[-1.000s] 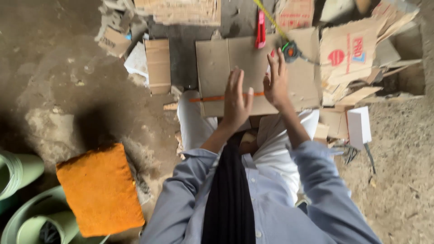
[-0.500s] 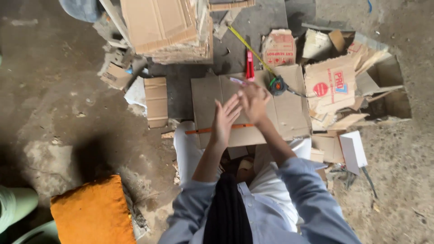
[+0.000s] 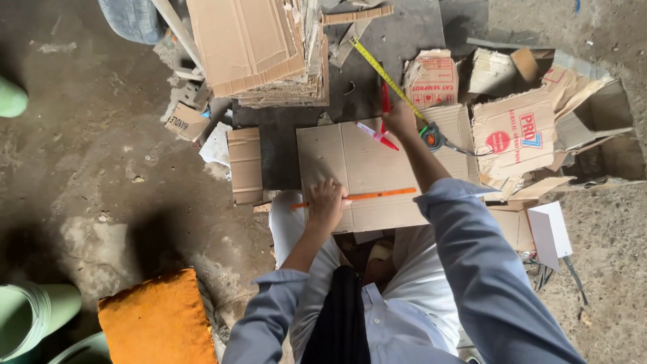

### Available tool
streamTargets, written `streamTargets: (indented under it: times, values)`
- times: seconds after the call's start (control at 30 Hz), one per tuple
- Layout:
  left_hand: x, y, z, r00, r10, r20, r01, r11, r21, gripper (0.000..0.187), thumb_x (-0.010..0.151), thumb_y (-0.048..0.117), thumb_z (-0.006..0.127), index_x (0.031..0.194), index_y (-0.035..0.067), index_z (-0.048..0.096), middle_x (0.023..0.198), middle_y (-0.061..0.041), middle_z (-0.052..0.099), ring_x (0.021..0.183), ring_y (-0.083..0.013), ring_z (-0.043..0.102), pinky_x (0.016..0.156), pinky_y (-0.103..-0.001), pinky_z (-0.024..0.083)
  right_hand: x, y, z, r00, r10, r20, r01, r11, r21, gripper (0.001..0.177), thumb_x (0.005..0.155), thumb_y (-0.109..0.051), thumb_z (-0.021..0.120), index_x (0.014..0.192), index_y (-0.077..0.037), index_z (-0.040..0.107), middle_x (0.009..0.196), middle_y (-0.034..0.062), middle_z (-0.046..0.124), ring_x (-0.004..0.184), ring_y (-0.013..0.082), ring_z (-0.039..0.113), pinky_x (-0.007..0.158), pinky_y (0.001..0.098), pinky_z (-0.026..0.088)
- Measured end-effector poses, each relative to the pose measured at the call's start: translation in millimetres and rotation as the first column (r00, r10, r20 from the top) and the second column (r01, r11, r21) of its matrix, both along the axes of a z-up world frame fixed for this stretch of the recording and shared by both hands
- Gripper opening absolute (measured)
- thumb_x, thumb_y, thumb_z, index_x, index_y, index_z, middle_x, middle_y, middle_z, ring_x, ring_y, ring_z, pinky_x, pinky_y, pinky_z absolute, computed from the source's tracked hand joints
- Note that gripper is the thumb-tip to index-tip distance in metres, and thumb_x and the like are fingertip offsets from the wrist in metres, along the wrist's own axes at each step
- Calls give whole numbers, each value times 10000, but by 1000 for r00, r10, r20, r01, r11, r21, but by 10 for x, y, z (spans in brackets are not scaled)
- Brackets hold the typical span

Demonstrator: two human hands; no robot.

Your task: Measuring, marking, and cutting cardboard pieces using a tape measure, marker, and scissors.

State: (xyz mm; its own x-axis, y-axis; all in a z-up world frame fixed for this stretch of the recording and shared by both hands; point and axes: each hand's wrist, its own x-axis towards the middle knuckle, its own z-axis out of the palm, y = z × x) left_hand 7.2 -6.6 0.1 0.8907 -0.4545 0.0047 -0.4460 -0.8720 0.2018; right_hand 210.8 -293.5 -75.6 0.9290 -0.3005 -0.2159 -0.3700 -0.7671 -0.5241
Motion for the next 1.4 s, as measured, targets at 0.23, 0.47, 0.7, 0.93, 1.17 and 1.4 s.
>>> streamTargets:
  times: [0.23, 0.47, 0.7, 0.93, 1.17, 1.4]
  values:
    - [771, -439, -52, 999, -4, 49, 7, 997, -78, 204, 891, 368, 766, 961, 200, 672, 1023, -30, 579, 1026, -225, 574, 932, -454, 426, -1009, -87, 1262, 998, -36, -55, 46, 979, 201, 270, 832, -432, 634, 767, -177, 699, 689, 105, 665, 768, 321, 728, 631, 457, 531]
    - [1503, -780, -176, 981, -57, 184, 92, 978, -187, 302, 824, 404, 799, 920, 183, 617, 995, -59, 580, 1009, -279, 578, 983, -538, 385, -2559, -370, 2066, 984, -167, 66, 99, 808, 580, 355, 1058, -159, 552, 1291, 110, 540, 1086, 284, 629, 990, 355, 662, 906, 489, 531]
    - [1784, -985, -110, 986, -87, 143, 112, 978, -177, 286, 818, 358, 811, 909, 194, 595, 956, -42, 582, 983, -280, 589, 984, -550, 356, -2457, -539, 1349, 993, 83, 79, -94, 984, 152, 321, 1024, -82, 547, 1340, -117, 504, 988, 257, 730, 987, 482, 708, 831, 589, 529]
    - [1926, -1093, 105, 990, -30, 138, 53, 985, -167, 243, 921, 326, 747, 1003, 165, 585, 1023, -83, 630, 1006, -278, 644, 1047, -561, 361, -1420, -638, 915, 995, -4, 95, -7, 993, 115, 344, 1052, -121, 494, 1386, -158, 420, 1178, 289, 683, 1141, 496, 657, 1004, 599, 482]
    - [1809, -1094, 215, 949, 236, 209, -160, 932, -326, 292, 955, 237, 715, 1183, 158, 550, 1137, -68, 624, 1069, -264, 675, 1019, -526, 460, -755, -700, 499, 951, -88, 297, -32, 925, 378, 282, 1057, -71, 446, 1332, -130, 424, 1184, 255, 677, 1050, 431, 703, 932, 539, 547]
    - [435, 330, 367, 579, 564, -588, -813, 449, -370, 516, 982, 533, 616, 1154, 53, 693, 1096, -195, 742, 1103, -365, 702, 955, -521, 525, -1787, -565, 978, 843, -386, 374, 178, 857, 484, 279, 1096, -209, 498, 1325, -61, 557, 1246, 280, 647, 1203, 432, 620, 1061, 570, 418]
